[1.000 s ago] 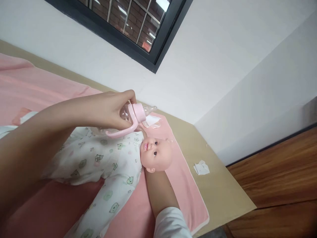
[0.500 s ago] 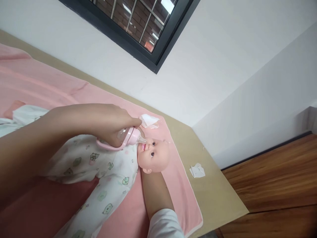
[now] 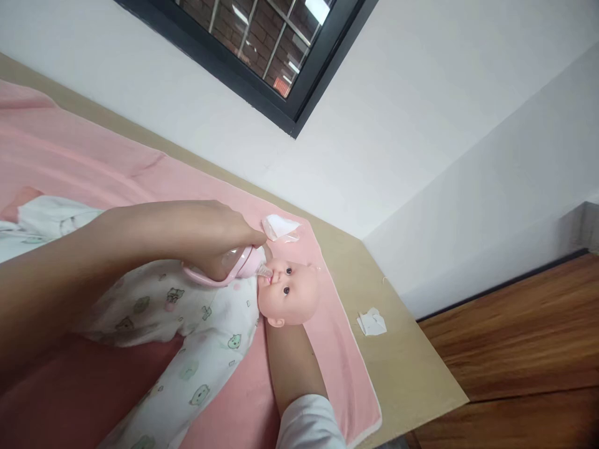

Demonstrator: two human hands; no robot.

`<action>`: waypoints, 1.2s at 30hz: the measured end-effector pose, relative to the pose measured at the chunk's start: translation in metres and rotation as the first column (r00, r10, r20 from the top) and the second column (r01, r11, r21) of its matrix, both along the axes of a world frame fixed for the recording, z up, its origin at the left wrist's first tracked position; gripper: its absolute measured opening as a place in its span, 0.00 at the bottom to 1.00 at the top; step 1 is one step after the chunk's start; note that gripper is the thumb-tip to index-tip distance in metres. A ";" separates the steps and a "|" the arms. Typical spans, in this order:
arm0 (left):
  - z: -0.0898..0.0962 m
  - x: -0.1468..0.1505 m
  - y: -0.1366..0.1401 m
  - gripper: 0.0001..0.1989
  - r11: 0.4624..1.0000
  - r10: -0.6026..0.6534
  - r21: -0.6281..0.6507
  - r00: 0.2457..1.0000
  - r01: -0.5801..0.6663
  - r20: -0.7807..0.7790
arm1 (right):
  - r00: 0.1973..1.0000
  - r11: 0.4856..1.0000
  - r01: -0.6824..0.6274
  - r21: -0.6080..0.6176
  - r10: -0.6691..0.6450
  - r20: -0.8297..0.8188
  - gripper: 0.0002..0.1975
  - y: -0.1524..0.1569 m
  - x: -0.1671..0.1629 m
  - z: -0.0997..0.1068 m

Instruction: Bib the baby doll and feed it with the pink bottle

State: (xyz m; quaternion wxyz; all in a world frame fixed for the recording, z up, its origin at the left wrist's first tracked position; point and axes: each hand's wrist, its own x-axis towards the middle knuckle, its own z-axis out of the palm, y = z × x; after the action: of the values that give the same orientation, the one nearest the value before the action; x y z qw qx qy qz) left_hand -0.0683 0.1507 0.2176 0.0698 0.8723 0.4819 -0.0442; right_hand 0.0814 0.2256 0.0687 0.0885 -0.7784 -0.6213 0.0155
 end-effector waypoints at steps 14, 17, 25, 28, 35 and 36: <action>0.000 0.001 0.000 0.22 0.999 -0.047 0.017 0.996 0.048 -0.072 | 0.578 0.397 0.734 -0.551 0.062 0.814 0.20 -0.032 -0.022 0.053; -0.005 -0.003 0.003 0.20 0.996 -0.076 0.043 0.997 0.077 -0.020 | 0.675 0.451 0.634 -0.628 0.072 0.734 0.19 -0.035 -0.020 0.060; -0.012 -0.007 0.006 0.20 0.993 -0.105 0.061 0.994 0.103 0.028 | 0.627 0.368 0.706 -0.606 0.073 0.775 0.14 -0.032 -0.020 0.056; -0.011 -0.005 0.005 0.22 0.995 -0.084 0.051 0.996 0.083 0.013 | 0.607 0.380 0.710 -0.593 0.095 0.789 0.16 -0.032 -0.020 0.053; -0.012 -0.004 0.006 0.21 0.998 -0.062 0.029 0.997 0.061 0.050 | 0.674 0.558 0.662 -0.499 -0.153 0.723 0.15 -0.035 -0.020 0.053; -0.012 -0.005 0.006 0.21 0.998 -0.062 0.030 0.997 0.061 0.055 | 0.630 0.495 0.705 -0.508 -0.109 0.769 0.18 -0.035 -0.020 0.053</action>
State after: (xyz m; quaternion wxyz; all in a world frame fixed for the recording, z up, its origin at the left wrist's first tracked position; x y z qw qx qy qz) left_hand -0.0732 0.1565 0.2052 0.0696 0.8885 0.4533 -0.0154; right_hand 0.0609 0.1906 0.1217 -0.4765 -0.8202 -0.3164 -0.0106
